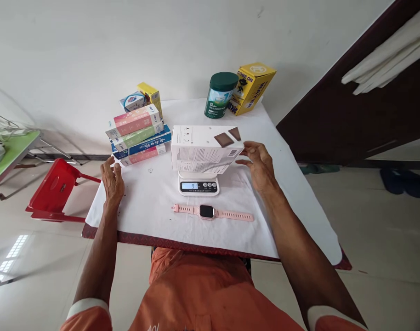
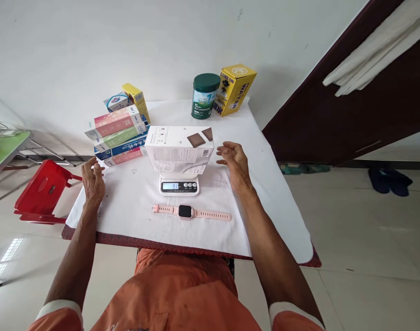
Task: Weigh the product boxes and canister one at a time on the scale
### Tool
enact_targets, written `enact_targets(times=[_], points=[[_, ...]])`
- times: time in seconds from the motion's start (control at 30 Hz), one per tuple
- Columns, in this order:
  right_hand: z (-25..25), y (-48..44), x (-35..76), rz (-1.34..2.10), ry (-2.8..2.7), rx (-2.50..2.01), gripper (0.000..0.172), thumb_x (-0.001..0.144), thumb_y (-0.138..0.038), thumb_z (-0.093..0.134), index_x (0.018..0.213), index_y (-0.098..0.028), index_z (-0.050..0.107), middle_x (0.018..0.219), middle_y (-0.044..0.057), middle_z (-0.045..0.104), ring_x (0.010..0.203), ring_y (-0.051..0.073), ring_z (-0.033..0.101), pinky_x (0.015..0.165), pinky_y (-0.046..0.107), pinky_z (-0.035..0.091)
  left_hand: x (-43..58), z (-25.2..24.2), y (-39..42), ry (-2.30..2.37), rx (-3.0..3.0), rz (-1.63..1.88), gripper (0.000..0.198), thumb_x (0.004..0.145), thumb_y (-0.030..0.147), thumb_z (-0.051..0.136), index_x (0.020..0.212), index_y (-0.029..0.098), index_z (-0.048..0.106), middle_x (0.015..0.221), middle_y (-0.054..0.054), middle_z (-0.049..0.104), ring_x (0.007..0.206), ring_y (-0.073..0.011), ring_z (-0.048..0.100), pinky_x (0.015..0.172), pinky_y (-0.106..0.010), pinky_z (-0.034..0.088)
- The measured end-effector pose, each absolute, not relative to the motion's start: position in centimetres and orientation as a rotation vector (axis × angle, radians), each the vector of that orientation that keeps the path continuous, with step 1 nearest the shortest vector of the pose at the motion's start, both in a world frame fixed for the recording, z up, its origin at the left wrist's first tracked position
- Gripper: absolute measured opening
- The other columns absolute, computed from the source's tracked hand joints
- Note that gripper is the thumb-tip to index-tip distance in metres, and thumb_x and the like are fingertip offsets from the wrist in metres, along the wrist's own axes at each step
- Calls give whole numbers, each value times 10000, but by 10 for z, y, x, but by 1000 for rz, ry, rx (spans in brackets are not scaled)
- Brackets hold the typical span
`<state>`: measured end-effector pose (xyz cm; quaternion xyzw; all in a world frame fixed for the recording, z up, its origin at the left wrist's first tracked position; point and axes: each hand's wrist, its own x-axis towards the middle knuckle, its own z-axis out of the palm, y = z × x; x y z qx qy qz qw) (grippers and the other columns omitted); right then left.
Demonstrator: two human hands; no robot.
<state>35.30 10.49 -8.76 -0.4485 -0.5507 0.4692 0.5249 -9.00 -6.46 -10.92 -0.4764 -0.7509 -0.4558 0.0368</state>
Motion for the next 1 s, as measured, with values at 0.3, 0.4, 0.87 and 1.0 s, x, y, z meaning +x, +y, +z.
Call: enact_targets(times=[0.3, 0.4, 0.87, 1.0], points=[[-2, 96, 322, 1218, -1863, -914, 846, 604, -548, 1000, 1302, -310, 585, 1271, 36, 722, 1111, 292, 713, 898, 440, 642, -88, -103, -66, -2340, -1391, -1432, 766, 1067, 774, 356, 1428, 152, 620, 1379, -209, 606, 961, -219, 727, 916, -451, 613], [-3, 96, 321, 1270, -1809, -886, 659, 623, -544, 986, 1096, -280, 612, 1183, 29, 748, 1121, 290, 709, 815, 384, 634, -90, -104, -65, -2339, -1390, -1413, 740, 1072, 753, 354, 1428, 159, 616, 1367, -203, 620, 977, -232, 731, 940, -481, 617], [-13, 222, 404, 1001, -1468, -1071, 732, 494, -413, 1009, 1111, -264, 645, 1190, 30, 777, 1133, 255, 716, 952, 406, 607, -89, -102, -61, -2475, -1382, -1307, 717, 1040, 723, 358, 1408, 157, 600, 1411, -239, 620, 1143, -366, 711, 1020, -602, 595], [-18, 262, 406, 1085, -1381, -1113, 766, 432, -385, 996, 1090, -276, 620, 1167, 27, 773, 1098, 245, 709, 776, 336, 615, -94, -106, -60, -2483, -1375, -1283, 643, 1037, 696, 377, 1369, 196, 606, 1386, -203, 643, 1253, -385, 655, 1042, -604, 580]])
